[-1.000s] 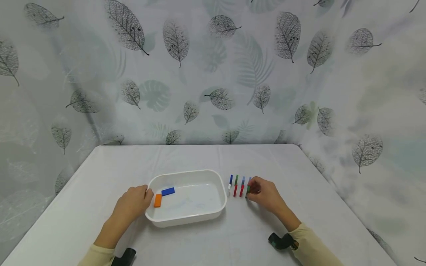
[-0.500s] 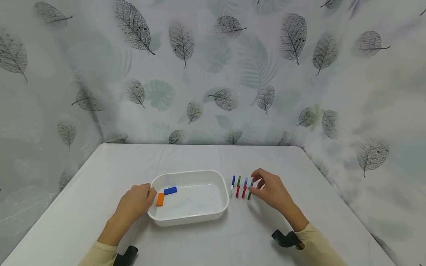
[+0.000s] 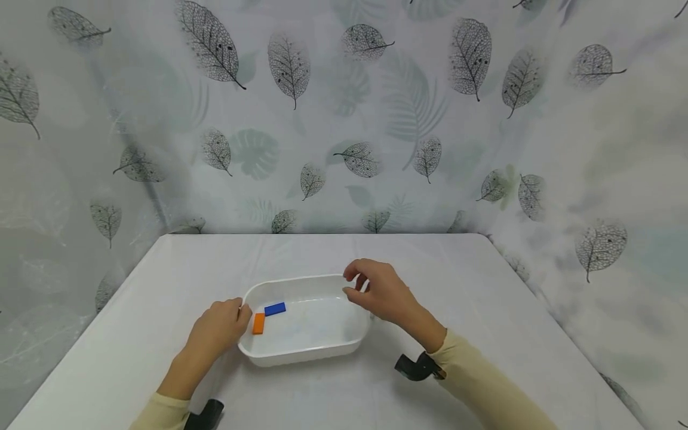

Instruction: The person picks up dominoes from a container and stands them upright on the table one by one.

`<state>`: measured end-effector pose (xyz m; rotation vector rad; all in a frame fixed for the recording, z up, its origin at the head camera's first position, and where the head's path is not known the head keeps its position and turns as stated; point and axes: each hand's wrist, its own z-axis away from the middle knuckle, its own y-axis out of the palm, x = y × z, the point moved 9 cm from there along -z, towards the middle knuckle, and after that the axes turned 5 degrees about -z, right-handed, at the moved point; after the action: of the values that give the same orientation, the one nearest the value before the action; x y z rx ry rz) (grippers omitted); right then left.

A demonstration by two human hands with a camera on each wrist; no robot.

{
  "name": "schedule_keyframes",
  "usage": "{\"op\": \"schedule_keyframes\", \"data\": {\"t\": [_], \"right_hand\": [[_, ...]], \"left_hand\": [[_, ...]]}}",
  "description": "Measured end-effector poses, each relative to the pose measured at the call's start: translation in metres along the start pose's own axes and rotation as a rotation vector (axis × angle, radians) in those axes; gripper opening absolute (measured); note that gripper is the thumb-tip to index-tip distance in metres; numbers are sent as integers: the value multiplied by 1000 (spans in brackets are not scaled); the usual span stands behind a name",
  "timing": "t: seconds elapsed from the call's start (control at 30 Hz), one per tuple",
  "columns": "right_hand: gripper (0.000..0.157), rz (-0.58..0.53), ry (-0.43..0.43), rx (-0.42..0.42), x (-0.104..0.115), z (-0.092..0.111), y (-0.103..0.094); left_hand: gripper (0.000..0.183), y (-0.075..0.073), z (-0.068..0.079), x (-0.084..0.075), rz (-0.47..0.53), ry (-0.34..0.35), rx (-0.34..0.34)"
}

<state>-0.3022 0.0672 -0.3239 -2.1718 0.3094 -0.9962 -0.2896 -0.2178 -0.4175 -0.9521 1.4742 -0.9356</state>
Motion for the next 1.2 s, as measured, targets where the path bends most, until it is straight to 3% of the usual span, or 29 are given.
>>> {"op": "schedule_keyframes", "data": {"t": [0.13,0.4,0.6,1.03,1.2], "right_hand": [[19,10,-35,71,12,-22,28],[15,-9,19,221,23,-47,86],[18,49,60,304,21,-58,123],[27,203,89,449,19,-74,174],[29,250,61,481,18,-76,189]], "left_hand": [[31,1,0,0,6,-4,7],[30,-2,1,-1,9,-2,-1],[29,-1,1,0,5,-1,11],[27,-5,-2,-2,-9,42,-18],[26,-5,0,-1,-16,34,-16]]}}
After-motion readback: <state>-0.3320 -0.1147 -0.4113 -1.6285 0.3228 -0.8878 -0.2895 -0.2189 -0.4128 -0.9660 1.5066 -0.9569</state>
